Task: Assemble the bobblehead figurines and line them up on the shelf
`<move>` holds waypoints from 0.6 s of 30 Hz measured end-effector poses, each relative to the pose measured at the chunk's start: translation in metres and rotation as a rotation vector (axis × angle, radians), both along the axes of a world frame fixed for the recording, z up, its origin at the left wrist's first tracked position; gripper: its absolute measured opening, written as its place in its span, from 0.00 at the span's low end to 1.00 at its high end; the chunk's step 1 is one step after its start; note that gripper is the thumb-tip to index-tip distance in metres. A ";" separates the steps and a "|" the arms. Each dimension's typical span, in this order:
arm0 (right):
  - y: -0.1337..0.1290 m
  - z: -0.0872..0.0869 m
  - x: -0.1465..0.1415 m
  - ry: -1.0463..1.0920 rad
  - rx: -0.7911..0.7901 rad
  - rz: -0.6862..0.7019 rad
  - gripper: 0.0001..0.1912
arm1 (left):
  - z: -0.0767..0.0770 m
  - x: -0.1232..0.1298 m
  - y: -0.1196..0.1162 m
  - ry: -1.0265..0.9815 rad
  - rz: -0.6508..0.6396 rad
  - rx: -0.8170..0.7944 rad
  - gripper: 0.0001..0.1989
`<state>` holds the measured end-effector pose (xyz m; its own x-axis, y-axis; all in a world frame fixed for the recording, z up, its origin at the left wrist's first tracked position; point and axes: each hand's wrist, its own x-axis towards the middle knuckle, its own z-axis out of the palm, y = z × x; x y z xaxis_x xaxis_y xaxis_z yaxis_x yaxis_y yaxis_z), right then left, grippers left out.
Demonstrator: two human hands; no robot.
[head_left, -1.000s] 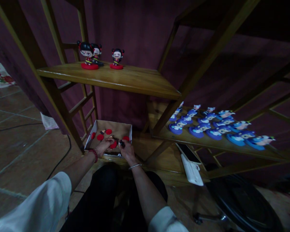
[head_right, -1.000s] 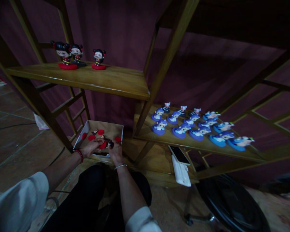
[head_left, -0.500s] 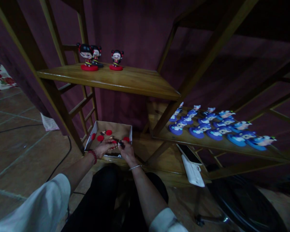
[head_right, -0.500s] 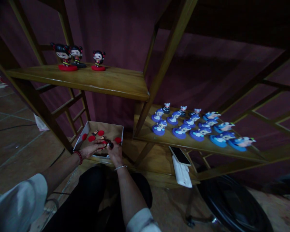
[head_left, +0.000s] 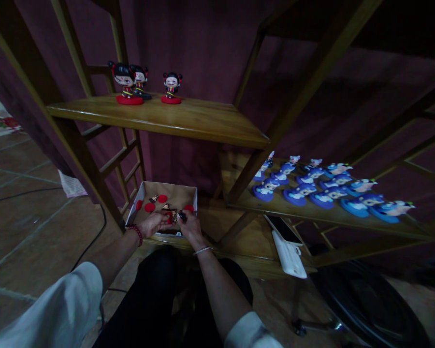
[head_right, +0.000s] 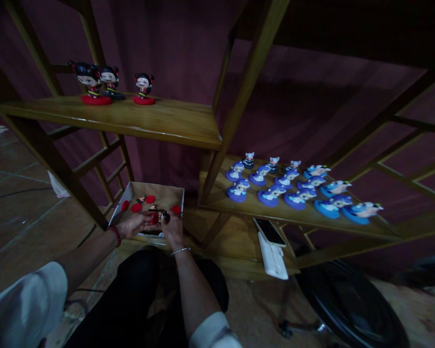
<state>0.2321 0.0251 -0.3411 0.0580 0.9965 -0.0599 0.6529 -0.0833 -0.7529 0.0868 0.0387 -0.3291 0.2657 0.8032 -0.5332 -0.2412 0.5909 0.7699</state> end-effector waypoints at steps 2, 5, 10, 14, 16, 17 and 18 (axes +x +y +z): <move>0.001 0.001 0.000 0.007 -0.003 0.003 0.14 | 0.001 0.000 -0.001 -0.045 -0.012 -0.002 0.11; 0.001 0.003 0.001 0.028 -0.016 -0.004 0.14 | 0.005 0.001 -0.003 -0.086 -0.037 -0.045 0.13; 0.002 0.002 0.002 0.115 -0.053 -0.031 0.16 | 0.006 0.001 -0.004 -0.101 -0.041 -0.087 0.14; 0.004 -0.007 0.004 0.210 -0.090 -0.033 0.17 | 0.004 0.002 -0.003 -0.092 -0.045 -0.077 0.12; 0.005 -0.012 0.006 0.224 -0.095 -0.038 0.19 | 0.004 0.003 -0.002 -0.071 -0.052 -0.076 0.12; 0.005 -0.014 0.006 0.224 -0.101 -0.043 0.19 | 0.003 0.003 -0.002 -0.054 -0.059 -0.073 0.11; 0.005 -0.015 0.007 0.225 -0.105 -0.044 0.19 | 0.003 0.004 -0.002 -0.029 -0.070 -0.068 0.11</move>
<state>0.2386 0.0305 -0.3561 0.0749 0.9809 -0.1797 0.4637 -0.1938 -0.8646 0.0904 0.0365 -0.3259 0.3361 0.7442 -0.5772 -0.2193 0.6578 0.7205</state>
